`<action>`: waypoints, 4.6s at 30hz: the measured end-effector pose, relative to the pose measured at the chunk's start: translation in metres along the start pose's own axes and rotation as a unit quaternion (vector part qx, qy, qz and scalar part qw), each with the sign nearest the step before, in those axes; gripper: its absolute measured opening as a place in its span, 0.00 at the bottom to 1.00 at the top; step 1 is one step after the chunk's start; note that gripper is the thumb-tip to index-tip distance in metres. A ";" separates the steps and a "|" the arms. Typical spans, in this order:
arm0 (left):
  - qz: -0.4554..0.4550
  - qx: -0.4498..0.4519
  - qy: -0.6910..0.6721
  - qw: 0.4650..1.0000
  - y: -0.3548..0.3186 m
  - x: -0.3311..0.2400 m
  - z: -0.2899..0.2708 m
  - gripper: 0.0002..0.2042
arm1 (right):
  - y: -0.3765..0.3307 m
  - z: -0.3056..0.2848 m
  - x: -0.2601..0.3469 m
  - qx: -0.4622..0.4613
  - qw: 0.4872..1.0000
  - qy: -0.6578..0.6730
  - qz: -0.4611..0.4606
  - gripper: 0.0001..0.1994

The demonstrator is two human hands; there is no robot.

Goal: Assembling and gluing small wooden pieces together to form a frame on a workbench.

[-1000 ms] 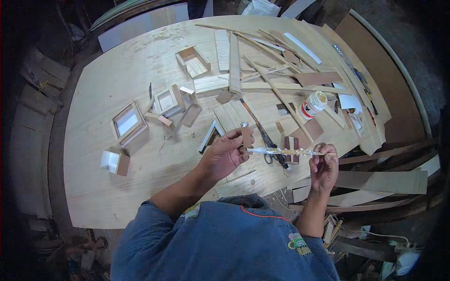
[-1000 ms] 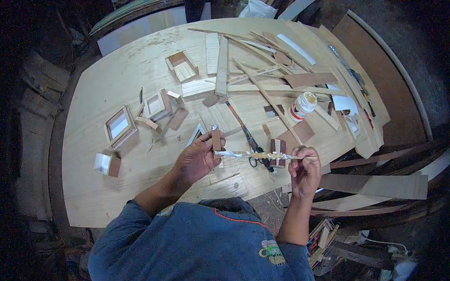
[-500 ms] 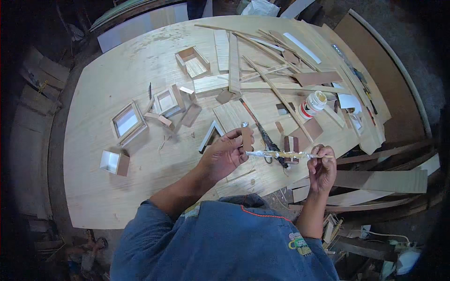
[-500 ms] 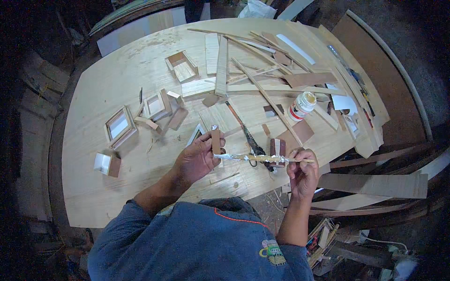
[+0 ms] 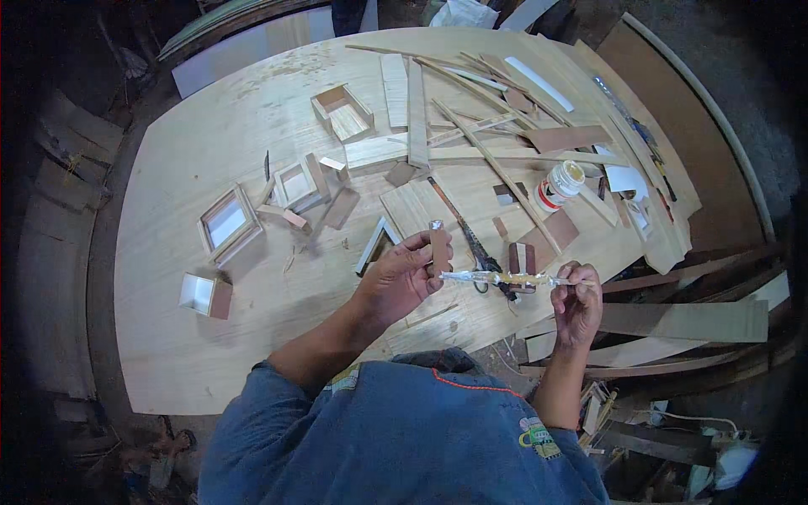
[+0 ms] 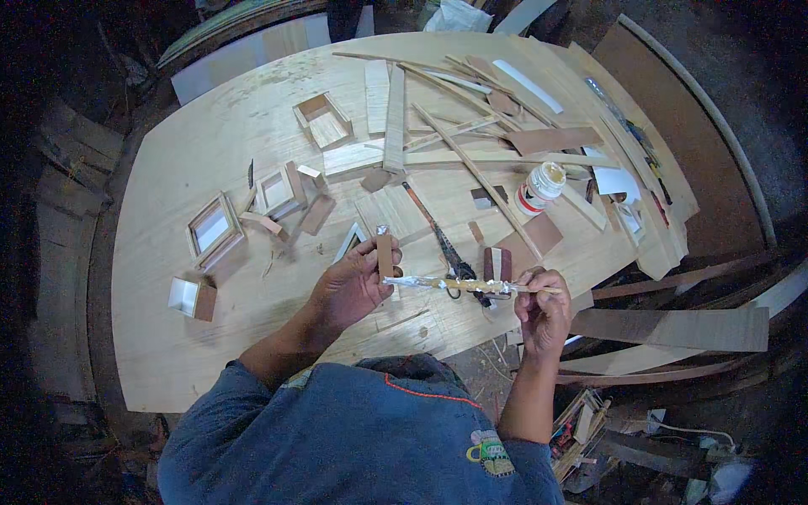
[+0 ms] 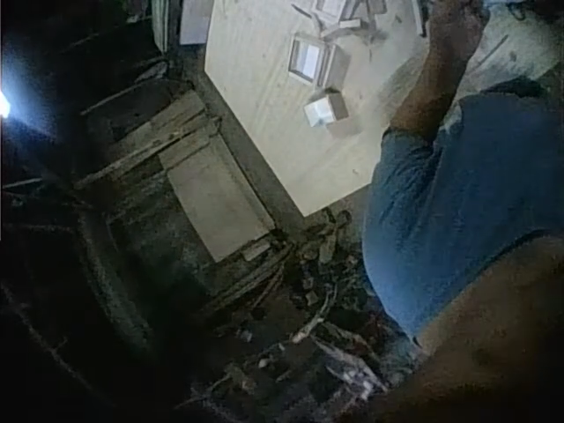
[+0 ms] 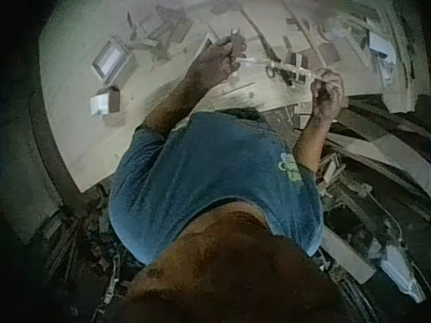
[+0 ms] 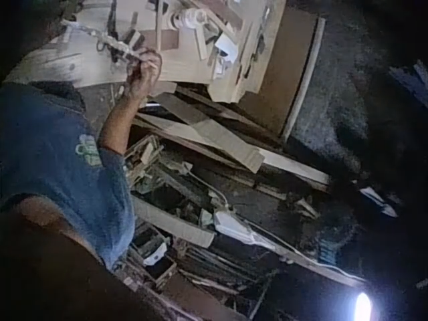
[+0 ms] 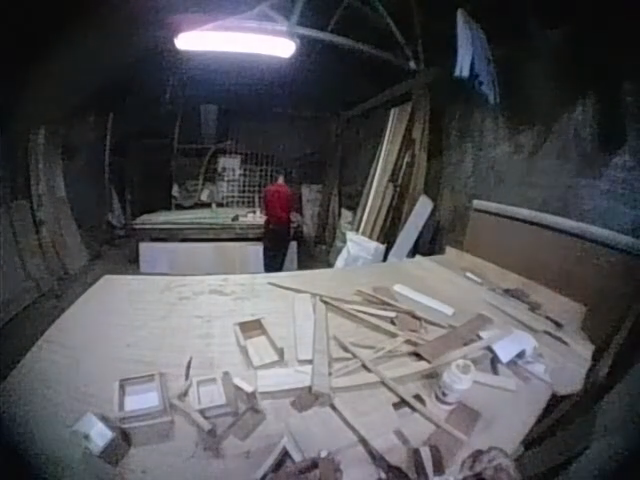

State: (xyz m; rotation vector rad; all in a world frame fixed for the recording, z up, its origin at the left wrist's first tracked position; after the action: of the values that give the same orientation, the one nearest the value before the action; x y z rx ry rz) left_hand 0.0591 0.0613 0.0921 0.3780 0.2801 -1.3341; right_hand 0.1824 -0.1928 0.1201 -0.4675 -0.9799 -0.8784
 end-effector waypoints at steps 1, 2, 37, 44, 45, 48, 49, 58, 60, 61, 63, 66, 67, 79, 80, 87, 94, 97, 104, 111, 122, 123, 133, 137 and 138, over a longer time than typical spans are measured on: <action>0.003 0.006 0.001 1.000 0.000 0.000 0.000 0.21 | 0.000 0.000 0.000 -0.001 1.000 -0.004 -0.001 0.13; 0.003 0.005 0.001 1.000 0.000 0.000 0.000 0.21 | 0.000 -0.001 -0.001 -0.007 1.000 -0.005 -0.007 0.13; 0.061 -0.235 0.695 0.677 -0.071 -0.048 -0.112 0.11 | 0.000 -0.050 0.012 -0.055 0.994 0.053 -0.077 0.10; 0.032 -0.242 0.730 0.638 -0.082 -0.048 -0.108 0.11 | 0.000 -0.055 0.012 -0.039 0.993 0.078 -0.074 0.11; 0.025 -0.241 0.729 0.640 -0.082 -0.047 -0.108 0.11 | 0.001 -0.055 0.011 -0.042 0.994 0.073 -0.068 0.11; 0.019 -0.241 0.729 0.640 -0.082 -0.046 -0.111 0.11 | 0.002 -0.055 0.009 -0.049 0.993 0.074 -0.072 0.11; 0.011 -0.248 0.729 0.638 -0.082 -0.045 -0.112 0.11 | 0.002 -0.055 0.009 -0.048 0.994 0.070 -0.073 0.11; 0.024 -0.239 0.761 0.603 -0.079 -0.046 -0.114 0.13 | 0.001 -0.058 0.010 -0.059 0.992 0.076 -0.076 0.11; 0.024 -0.243 0.755 0.609 -0.079 -0.045 -0.116 0.13 | 0.001 -0.059 0.010 -0.069 0.992 0.080 -0.074 0.11; 0.014 -0.253 0.741 0.622 -0.079 -0.045 -0.118 0.13 | 0.001 -0.058 0.010 -0.059 0.992 0.081 -0.072 0.11; 0.021 -0.244 0.749 0.616 -0.079 -0.044 -0.120 0.13 | 0.001 -0.058 0.010 -0.050 0.993 0.083 -0.069 0.11; 0.018 -0.243 0.747 0.619 -0.078 -0.043 -0.120 0.13 | 0.001 -0.059 0.010 -0.045 0.992 0.087 -0.074 0.11; 0.005 -0.254 0.741 0.621 -0.078 -0.043 -0.120 0.13 | 0.002 -0.059 0.010 -0.039 0.993 0.079 -0.079 0.11; 0.012 -0.259 0.700 0.665 -0.076 -0.042 -0.113 0.08 | -0.003 -0.058 0.011 -0.064 0.992 0.065 -0.082 0.11; 0.014 -0.258 0.704 0.661 -0.077 -0.042 -0.113 0.08 | -0.003 -0.058 0.011 -0.073 0.992 0.065 -0.084 0.11; 0.127 -0.153 0.764 0.613 -0.083 -0.042 -0.105 0.10 | -0.003 -0.058 0.012 -0.051 0.994 0.060 -0.081 0.11; 0.129 -0.099 0.794 0.585 -0.085 -0.043 -0.112 0.15 | -0.003 -0.056 0.011 -0.068 0.993 0.051 -0.077 0.12; 0.128 -0.100 0.794 0.586 -0.086 -0.042 -0.114 0.15 | -0.003 -0.056 0.011 -0.066 0.993 0.059 -0.078 0.12; 0.131 -0.097 0.804 0.572 -0.086 -0.040 -0.115 0.15 | -0.002 -0.056 0.011 -0.054 0.993 0.069 -0.082 0.12; 0.128 -0.106 0.791 0.589 -0.086 -0.039 -0.117 0.15 | -0.001 -0.056 0.010 -0.059 0.993 0.070 -0.080 0.11; 0.112 -0.125 0.797 0.580 -0.084 -0.038 -0.104 0.16 | -0.002 -0.059 0.008 -0.077 0.992 0.070 -0.077 0.12; 0.114 -0.150 0.794 0.578 -0.084 -0.037 -0.104 0.16 | -0.002 -0.059 0.008 -0.077 0.992 0.070 -0.077 0.12; 0.038 -0.213 0.813 0.540 -0.073 -0.039 -0.104 0.14 | -0.002 -0.056 0.008 -0.072 0.992 0.066 -0.078 0.11; 0.042 -0.200 0.834 0.512 -0.072 -0.038 -0.102 0.14 | -0.003 -0.058 0.008 -0.076 0.992 0.066 -0.074 0.12; 0.037 -0.200 0.831 0.517 -0.072 -0.038 -0.102 0.14 | -0.003 -0.058 0.008 -0.076 0.992 0.066 -0.074 0.12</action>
State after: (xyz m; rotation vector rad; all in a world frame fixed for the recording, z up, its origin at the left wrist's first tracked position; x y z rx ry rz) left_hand -0.0179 0.1241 0.0071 1.1743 2.1169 -0.3091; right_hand 0.2123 -0.2385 0.0976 -0.4645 -0.8367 -1.1087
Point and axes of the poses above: each hand's wrist, its own y-axis towards the middle knuckle, its own z-axis out of the palm, x = y × z, the point moved 2 cm from there along y, towards the middle knuckle, and after that the axes turned 13 degrees about z, right-handed, at the moved point
